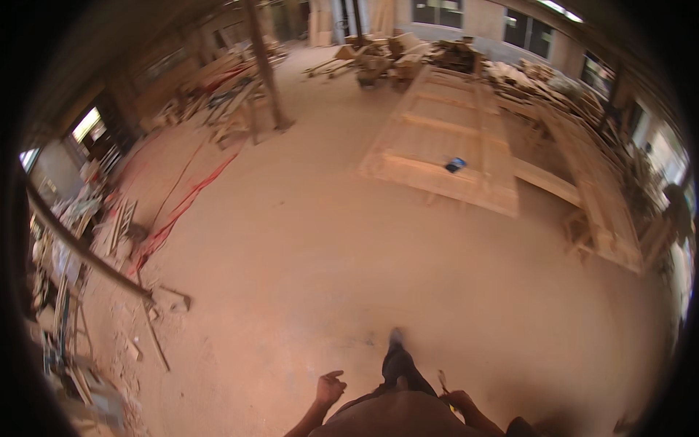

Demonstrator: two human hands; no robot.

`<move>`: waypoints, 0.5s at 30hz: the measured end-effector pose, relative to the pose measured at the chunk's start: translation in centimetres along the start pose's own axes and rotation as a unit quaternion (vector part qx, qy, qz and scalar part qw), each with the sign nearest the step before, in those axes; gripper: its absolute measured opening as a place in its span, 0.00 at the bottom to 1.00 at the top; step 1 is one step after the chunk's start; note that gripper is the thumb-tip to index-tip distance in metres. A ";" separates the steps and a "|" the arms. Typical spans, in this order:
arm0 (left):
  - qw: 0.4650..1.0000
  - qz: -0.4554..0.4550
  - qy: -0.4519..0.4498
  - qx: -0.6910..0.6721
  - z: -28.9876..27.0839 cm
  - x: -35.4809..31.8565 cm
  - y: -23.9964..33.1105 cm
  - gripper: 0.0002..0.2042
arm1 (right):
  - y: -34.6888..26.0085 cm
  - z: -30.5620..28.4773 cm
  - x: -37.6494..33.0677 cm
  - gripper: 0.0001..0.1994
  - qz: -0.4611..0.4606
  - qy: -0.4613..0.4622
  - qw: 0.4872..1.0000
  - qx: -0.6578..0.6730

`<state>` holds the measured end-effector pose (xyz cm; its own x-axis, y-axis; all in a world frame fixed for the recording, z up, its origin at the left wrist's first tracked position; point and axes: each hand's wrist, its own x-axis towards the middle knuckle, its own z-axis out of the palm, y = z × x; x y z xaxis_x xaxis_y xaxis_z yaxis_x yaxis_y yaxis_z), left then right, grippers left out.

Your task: The person walks through a woodworking shop and measures several wooden planks and a curved wooden frame using a tape measure and pencil, marking measurements on the wood. The person then moves to a table saw and measures a plank on the saw table.

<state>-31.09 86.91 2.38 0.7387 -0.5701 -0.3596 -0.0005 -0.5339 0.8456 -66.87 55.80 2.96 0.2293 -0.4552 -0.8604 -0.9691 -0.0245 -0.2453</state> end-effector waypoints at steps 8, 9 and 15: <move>0.967 -0.223 0.030 -0.120 -8.6 0.2 -1.9 0.23 | -10.3 -8.3 10.1 0.10 -0.294 -0.183 0.930 -0.124; 0.962 -0.250 0.038 -0.102 -9.7 1.3 -2.8 0.23 | -13.6 -9.7 11.9 0.08 -0.359 -0.182 0.902 -0.154; 0.948 -0.290 0.093 -0.089 -15.7 13.0 -2.4 0.23 | -46.4 -17.0 28.6 0.09 -0.076 -0.210 0.967 -0.120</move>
<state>-10.90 90.58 1.83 0.6865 -0.0842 -0.7223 0.5430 -0.6012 0.5862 -16.90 28.82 -2.69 0.3391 -0.0291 -0.9403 -0.9027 -0.2913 -0.3166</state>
